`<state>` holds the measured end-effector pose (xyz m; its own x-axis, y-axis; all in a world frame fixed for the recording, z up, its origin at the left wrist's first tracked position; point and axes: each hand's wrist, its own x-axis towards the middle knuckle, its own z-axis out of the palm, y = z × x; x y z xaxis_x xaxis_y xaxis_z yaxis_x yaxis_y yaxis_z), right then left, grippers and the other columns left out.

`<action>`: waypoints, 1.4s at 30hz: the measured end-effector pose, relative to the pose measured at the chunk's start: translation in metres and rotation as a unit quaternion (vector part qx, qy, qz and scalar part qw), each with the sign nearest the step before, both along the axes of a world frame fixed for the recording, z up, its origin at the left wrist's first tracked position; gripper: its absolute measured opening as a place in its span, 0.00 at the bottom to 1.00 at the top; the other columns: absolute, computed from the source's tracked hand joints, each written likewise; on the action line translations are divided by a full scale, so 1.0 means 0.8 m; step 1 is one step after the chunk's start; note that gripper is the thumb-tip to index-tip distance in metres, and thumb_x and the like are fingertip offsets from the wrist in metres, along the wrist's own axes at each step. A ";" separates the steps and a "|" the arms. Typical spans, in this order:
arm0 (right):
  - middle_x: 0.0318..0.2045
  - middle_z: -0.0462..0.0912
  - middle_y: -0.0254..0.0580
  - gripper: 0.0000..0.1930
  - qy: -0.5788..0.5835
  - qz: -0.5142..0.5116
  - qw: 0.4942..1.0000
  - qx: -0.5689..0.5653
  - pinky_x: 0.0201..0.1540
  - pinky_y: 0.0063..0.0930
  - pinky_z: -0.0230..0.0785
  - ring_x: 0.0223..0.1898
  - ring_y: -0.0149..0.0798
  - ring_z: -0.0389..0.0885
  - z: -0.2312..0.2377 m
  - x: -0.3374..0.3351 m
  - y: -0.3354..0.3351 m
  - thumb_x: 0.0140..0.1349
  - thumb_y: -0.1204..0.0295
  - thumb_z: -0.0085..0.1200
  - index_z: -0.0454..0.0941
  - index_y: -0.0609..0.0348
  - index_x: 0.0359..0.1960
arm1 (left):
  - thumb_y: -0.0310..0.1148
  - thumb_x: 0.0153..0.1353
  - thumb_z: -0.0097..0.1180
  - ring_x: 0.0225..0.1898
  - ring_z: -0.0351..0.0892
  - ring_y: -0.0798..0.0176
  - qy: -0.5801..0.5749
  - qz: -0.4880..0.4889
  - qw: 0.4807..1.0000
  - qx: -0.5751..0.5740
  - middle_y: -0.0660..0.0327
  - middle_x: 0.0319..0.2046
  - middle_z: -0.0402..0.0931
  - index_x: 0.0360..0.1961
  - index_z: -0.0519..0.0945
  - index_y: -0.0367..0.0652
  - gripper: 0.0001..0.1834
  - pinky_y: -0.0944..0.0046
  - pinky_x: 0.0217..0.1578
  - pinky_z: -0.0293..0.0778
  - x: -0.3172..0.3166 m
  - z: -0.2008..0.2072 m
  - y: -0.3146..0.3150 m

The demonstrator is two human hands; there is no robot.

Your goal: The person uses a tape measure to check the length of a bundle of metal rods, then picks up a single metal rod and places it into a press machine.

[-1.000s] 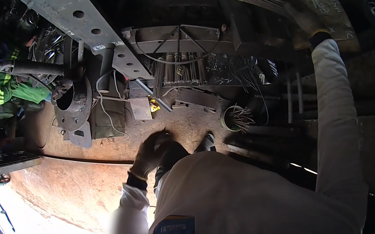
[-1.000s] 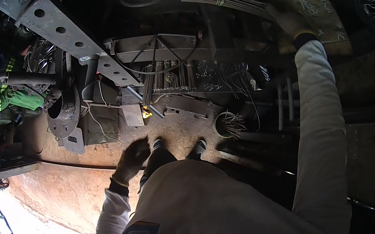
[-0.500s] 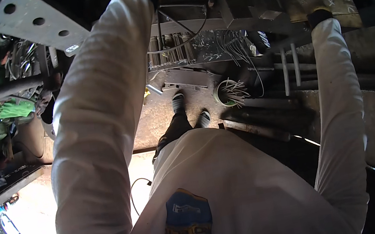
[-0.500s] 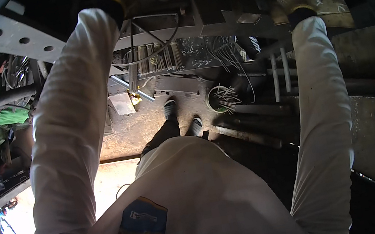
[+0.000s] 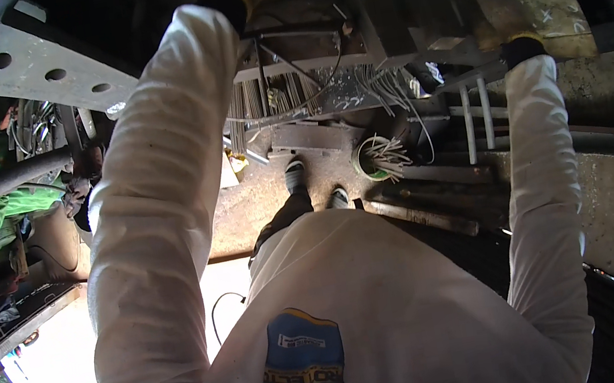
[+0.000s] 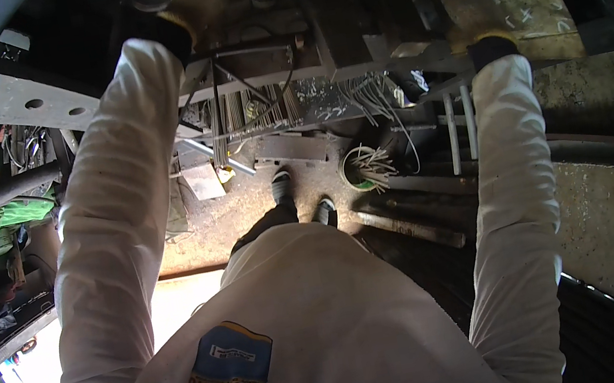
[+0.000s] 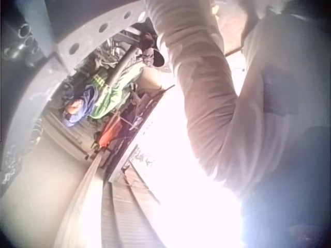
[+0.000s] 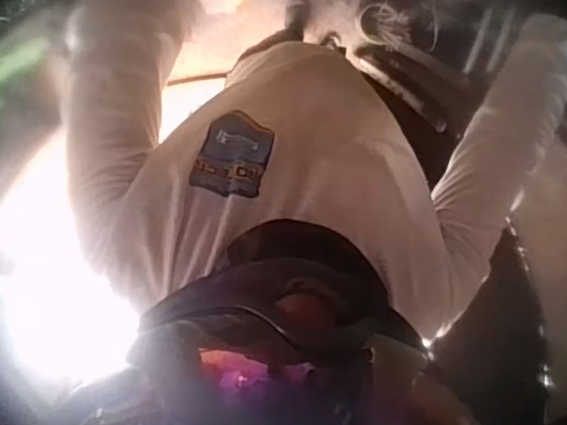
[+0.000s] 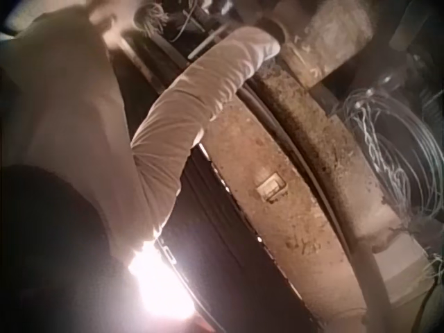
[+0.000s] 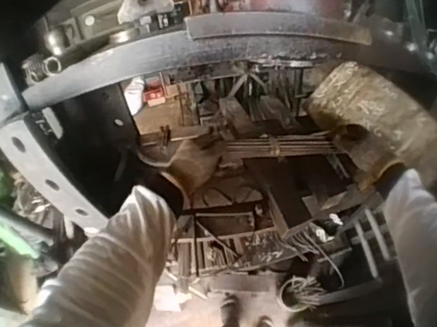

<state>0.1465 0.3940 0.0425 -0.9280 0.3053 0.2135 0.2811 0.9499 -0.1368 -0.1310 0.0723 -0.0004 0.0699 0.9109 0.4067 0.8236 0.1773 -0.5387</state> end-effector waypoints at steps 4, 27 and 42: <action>0.59 0.72 0.57 0.24 -0.030 -0.101 0.989 0.105 0.64 0.39 0.61 0.62 0.56 0.68 -0.026 -0.002 0.063 0.70 0.59 0.39 0.65 0.58 0.63 | 0.35 0.68 0.52 0.43 0.79 0.67 -0.147 -0.122 0.976 0.102 0.61 0.43 0.80 0.52 0.76 0.38 0.16 0.65 0.45 0.75 0.005 0.000 0.007; 0.57 0.75 0.54 0.26 0.025 -0.114 0.986 -0.121 0.60 0.39 0.65 0.57 0.55 0.73 0.006 0.012 0.008 0.65 0.52 0.47 0.71 0.55 0.59 | 0.31 0.63 0.54 0.30 0.81 0.60 -0.691 0.132 0.699 0.127 0.59 0.32 0.81 0.43 0.80 0.41 0.09 0.63 0.30 0.78 0.006 0.034 -0.028; 0.53 0.79 0.49 0.21 0.104 -0.007 0.992 -0.077 0.58 0.41 0.66 0.56 0.53 0.75 -0.041 -0.002 0.050 0.65 0.58 0.50 0.76 0.52 0.56 | 0.44 0.66 0.50 0.46 0.81 0.53 -0.242 0.135 0.959 0.054 0.53 0.48 0.79 0.53 0.78 0.49 0.19 0.56 0.49 0.75 -0.036 0.009 -0.089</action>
